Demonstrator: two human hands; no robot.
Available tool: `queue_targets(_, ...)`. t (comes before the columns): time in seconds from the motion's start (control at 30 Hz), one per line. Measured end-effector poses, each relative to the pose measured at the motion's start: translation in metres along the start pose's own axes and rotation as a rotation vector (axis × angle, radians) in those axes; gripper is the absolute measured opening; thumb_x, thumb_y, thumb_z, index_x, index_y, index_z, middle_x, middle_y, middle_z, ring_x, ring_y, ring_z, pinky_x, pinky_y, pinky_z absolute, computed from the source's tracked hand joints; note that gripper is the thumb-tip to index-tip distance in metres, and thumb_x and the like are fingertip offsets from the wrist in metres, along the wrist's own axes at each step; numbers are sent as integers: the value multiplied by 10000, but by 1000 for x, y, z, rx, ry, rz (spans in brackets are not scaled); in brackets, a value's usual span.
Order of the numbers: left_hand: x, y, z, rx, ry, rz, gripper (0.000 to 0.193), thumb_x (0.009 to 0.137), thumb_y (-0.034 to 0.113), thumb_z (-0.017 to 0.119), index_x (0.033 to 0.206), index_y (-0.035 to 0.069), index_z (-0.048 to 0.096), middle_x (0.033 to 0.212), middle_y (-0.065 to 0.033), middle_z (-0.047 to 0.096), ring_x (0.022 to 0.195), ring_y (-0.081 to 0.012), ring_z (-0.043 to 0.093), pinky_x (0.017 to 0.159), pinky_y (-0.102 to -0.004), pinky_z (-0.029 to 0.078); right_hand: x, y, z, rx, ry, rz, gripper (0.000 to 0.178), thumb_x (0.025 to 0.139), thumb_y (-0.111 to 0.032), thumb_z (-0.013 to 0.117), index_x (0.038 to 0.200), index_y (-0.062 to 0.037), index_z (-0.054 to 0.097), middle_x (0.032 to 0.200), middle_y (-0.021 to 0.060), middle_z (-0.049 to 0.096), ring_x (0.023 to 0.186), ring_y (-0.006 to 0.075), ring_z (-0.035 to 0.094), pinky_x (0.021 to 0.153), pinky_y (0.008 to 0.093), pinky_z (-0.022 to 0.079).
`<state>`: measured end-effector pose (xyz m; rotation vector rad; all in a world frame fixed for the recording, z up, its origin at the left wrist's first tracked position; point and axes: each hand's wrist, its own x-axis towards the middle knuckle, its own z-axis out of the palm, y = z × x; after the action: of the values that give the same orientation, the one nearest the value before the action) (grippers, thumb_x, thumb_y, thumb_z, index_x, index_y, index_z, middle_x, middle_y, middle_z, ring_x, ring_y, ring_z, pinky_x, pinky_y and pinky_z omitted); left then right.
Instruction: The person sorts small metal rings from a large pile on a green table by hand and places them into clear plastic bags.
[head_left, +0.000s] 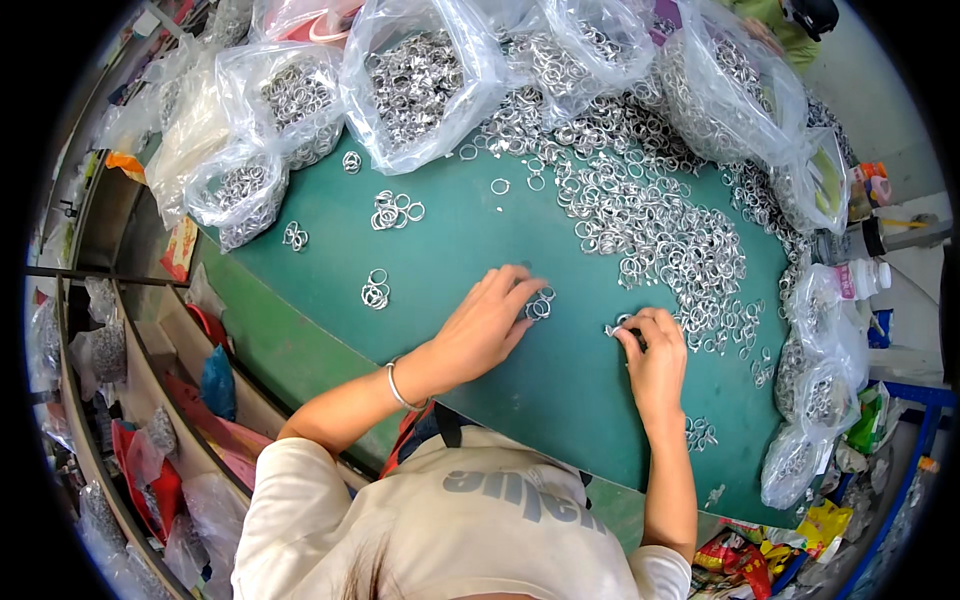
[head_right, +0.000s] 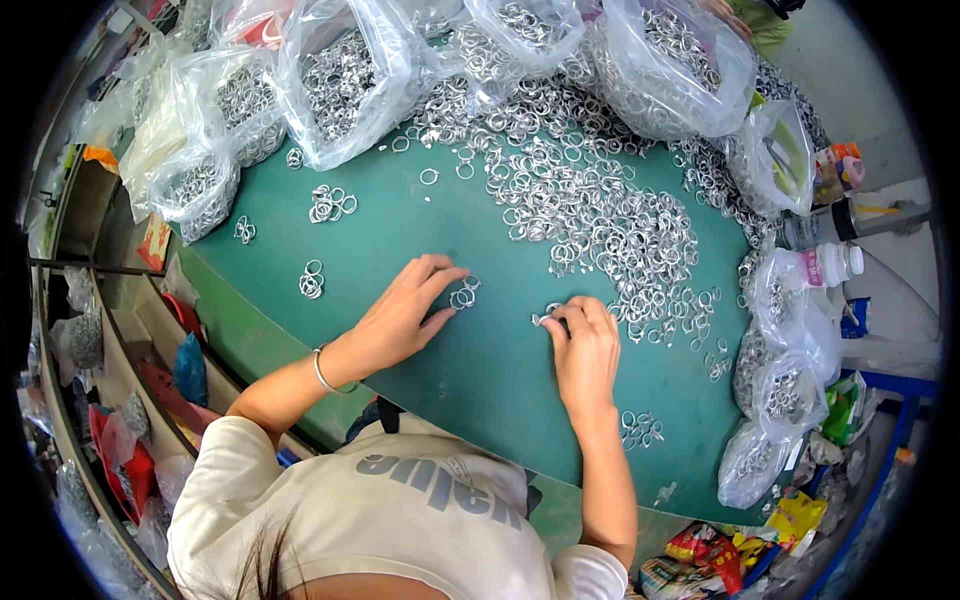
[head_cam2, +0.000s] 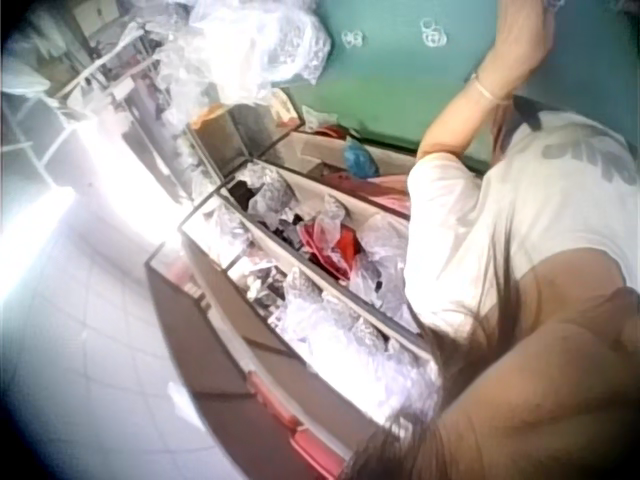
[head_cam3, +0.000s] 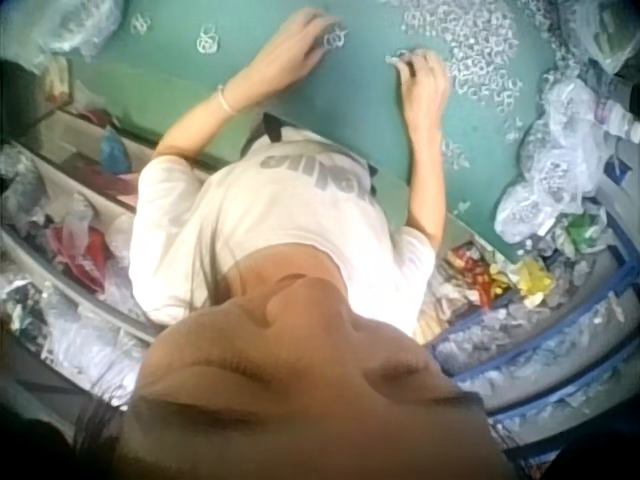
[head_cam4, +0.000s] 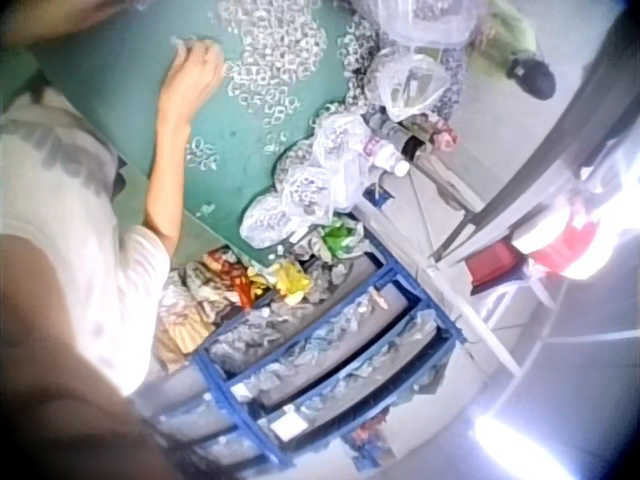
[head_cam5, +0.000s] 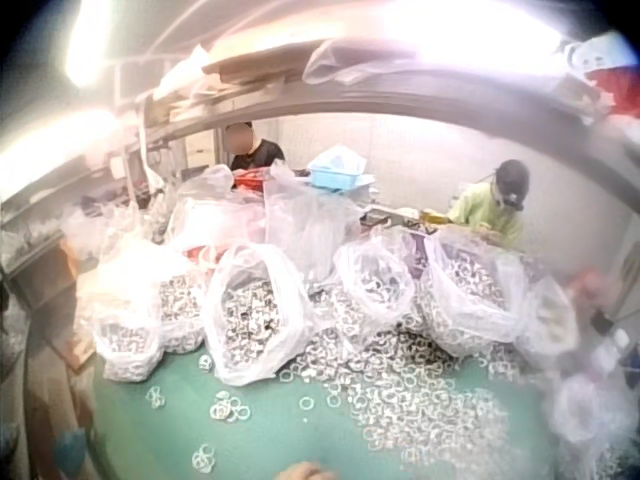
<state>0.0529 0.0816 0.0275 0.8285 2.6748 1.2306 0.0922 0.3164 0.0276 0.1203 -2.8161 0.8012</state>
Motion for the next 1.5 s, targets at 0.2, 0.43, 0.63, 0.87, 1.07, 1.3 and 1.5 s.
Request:
queue_targets(0.2, -11, 18, -6, -178, 21, -69, 540, 799, -28, 638, 1300, 57, 457, 1166, -136, 495, 1025, -276, 532, 859, -346, 460, 0, -22, -12, 201, 43, 11, 177, 771, 67, 647, 941, 17, 649, 949, 136, 579, 771, 248, 594, 666, 328, 483)
queue_targets(0.43, -30, 4, -14, -581, 70, -267, 213, 884, -24, 548, 1084, -19, 624, 801, -69, 626, 635, -104, 572, 580, -243, 481, -5, -74, 17, 1005, -376, 129, 326, 809, 101, 577, 1129, 44, 599, 1168, 126, 560, 945, 168, 591, 767, 252, 477)
queue_targets(0.63, -38, -26, -59, -298, 391, -321, 215, 857, -28, 567, 1067, -5, 605, 861, -91, 615, 724, -151, 601, 596, -261, 473, 19, -86, 44, 978, -329, 210, 350, 826, 70, 583, 1175, 36, 579, 1182, 137, 577, 962, 159, 598, 747, 246, 480)
queue_targets(0.87, -46, -14, -27, 79, 252, -47, 316, 761, 46, 687, 1063, 35, 592, 1004, -135, 561, 915, -319, 554, 790, -388, 470, 18, -66, 31, 440, -260, 80, 251, 804, 70, 599, 1053, 39, 615, 1038, 130, 613, 913, 208, 591, 774, 294, 465)
queue_targets(1.07, -26, -29, 1, 113, 178, 21, 154, 794, 66, 656, 922, 45, 572, 945, -118, 544, 854, -312, 544, 762, -399, 458, 12, -57, 25, 197, -124, -96, 253, 757, 71, 618, 1009, 47, 615, 1038, 168, 597, 973, 333, 560, 862, 386, 447)
queue_targets(1.3, -72, -86, -119, 500, 734, -247, 116, 765, 19, 647, 844, 16, 562, 895, -145, 556, 867, -336, 541, 751, -423, 448, -1, -51, 17, 159, -150, -117, 246, 767, 47, 626, 1012, 30, 616, 1062, 153, 577, 1005, 329, 536, 890, 399, 422)
queue_targets(1.5, -86, -138, -119, 593, 787, -270, 226, 725, -25, 681, 912, 25, 563, 1015, -160, 516, 951, -332, 500, 829, -411, 425, 0, -28, -2, 104, -39, -95, 207, 779, 14, 627, 985, 23, 616, 1064, 159, 577, 1020, 340, 532, 908, 409, 409)
